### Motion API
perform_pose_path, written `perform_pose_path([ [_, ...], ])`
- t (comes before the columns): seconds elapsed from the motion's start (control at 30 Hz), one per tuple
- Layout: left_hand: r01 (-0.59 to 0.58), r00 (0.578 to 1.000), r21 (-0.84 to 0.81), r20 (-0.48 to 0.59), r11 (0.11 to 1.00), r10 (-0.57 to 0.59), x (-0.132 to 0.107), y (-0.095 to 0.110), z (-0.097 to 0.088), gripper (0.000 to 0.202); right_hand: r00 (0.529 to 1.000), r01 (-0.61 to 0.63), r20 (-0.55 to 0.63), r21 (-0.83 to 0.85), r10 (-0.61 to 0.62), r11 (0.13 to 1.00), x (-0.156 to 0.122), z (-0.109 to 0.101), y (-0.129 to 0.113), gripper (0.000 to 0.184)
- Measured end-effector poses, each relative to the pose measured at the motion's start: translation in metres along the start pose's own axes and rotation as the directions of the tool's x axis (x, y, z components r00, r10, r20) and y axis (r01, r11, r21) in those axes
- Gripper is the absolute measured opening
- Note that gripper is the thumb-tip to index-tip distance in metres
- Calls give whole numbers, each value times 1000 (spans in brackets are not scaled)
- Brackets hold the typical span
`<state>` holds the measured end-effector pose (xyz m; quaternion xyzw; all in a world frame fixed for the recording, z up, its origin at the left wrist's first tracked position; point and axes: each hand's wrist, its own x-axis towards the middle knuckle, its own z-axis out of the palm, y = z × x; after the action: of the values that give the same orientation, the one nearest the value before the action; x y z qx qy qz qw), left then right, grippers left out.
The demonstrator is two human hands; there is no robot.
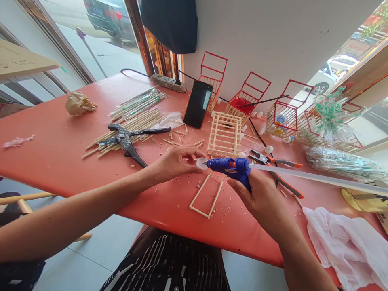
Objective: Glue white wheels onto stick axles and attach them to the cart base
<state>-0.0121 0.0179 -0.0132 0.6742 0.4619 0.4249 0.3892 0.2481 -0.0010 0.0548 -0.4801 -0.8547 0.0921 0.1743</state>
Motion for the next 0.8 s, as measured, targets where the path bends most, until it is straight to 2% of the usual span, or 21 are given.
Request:
perform_pose_path([
  [0.57, -28, 1000, 2, 8, 1000, 28, 0, -5, 0, 23, 1000, -12, -1, -6, 12, 1000, -1, 0, 1, 55],
  [0.8, -5, 1000, -12, 2, 1000, 5, -1, 3, -1, 24, 1000, 20, 13, 25, -20, 999, 0, -1, -2, 56],
])
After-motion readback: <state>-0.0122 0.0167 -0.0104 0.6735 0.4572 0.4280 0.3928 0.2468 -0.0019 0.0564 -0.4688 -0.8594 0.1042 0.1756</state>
